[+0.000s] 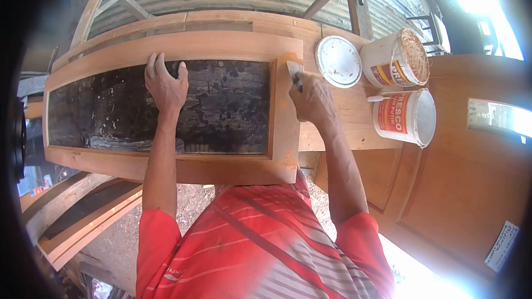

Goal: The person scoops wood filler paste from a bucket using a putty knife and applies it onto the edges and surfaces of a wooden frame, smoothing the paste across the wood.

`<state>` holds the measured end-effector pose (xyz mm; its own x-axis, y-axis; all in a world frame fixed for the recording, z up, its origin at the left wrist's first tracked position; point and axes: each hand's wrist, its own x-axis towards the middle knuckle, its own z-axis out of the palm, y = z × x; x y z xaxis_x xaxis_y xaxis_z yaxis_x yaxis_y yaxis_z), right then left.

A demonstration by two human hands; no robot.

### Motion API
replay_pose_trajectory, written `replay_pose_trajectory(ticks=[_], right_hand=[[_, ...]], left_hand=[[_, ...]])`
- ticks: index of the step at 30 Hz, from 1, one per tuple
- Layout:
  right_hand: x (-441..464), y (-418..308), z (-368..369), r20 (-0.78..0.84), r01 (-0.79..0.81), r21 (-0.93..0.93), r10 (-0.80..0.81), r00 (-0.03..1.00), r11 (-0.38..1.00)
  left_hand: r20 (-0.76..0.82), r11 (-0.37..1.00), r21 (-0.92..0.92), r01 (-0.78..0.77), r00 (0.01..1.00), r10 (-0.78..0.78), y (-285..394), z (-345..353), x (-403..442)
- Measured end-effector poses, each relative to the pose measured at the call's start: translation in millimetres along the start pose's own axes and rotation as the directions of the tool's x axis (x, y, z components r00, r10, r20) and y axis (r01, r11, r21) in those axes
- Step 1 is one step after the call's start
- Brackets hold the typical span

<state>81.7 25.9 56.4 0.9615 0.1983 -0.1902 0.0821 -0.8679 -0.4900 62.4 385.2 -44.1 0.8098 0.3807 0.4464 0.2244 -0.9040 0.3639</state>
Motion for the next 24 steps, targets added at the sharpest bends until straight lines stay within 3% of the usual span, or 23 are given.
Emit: replay_pose_trajectory(ticks=[2,5,6,9,10,13,16,19,21,24], right_hand=[[-3.9,0.5,3.8,0.014,-0.017,0.069,0.016,1.0,0.997],[1.4,-4.1,-5.6,0.078,-0.012,0.016,0.01,0.997,1.0],[3.1,-5.9,-1.3,-0.009,0.099,0.024,-0.098,0.995,0.995],[14.4,6.4,29.6,0.0,0.128,-0.058,-0.129,0.992,0.99],[10.1,-13.2,13.7,0.055,0.093,-0.064,-0.09,0.994,0.994],[9.1,-24.0,-6.8,0.119,0.199,-0.006,-0.197,0.973,0.98],[10.1,-12.5,11.9,0.034,0.288,-0.097,-0.286,0.958,0.953],[10.2,-19.8,-16.2,0.146,0.175,0.044,-0.179,0.973,0.984],[13.8,-11.8,-13.4,0.123,0.122,0.007,-0.122,0.985,0.993],[13.0,-8.6,-26.5,0.245,0.066,-0.026,-0.058,0.968,0.997]], left_hand=[[0.011,1.0,0.001,-0.015,1.0,0.015,-2.4,-2.4,-3.2],[0.012,1.0,0.003,-0.006,1.0,0.006,-1.5,-2.4,-1.7],[0.02,1.0,0.006,-0.004,1.0,0.004,-1.8,-3.0,-2.9],[0.026,1.0,0.005,-0.01,1.0,0.01,-0.8,-1.2,-3.0],[0.022,1.0,0.007,-0.011,1.0,0.011,-0.9,-1.4,-1.4],[0.025,1.0,0.018,0.004,1.0,-0.004,0.8,-1.2,-1.5],[0.015,1.0,-0.004,-0.015,1.0,0.015,-1.9,-0.6,-0.6],[0.032,1.0,0.028,0.009,0.999,-0.009,-0.2,-0.6,-0.8],[0.025,1.0,0.014,0.0,1.0,0.0,0.7,-0.1,0.5],[0.017,1.0,0.016,0.008,1.0,-0.009,-0.4,-0.1,-0.6]])
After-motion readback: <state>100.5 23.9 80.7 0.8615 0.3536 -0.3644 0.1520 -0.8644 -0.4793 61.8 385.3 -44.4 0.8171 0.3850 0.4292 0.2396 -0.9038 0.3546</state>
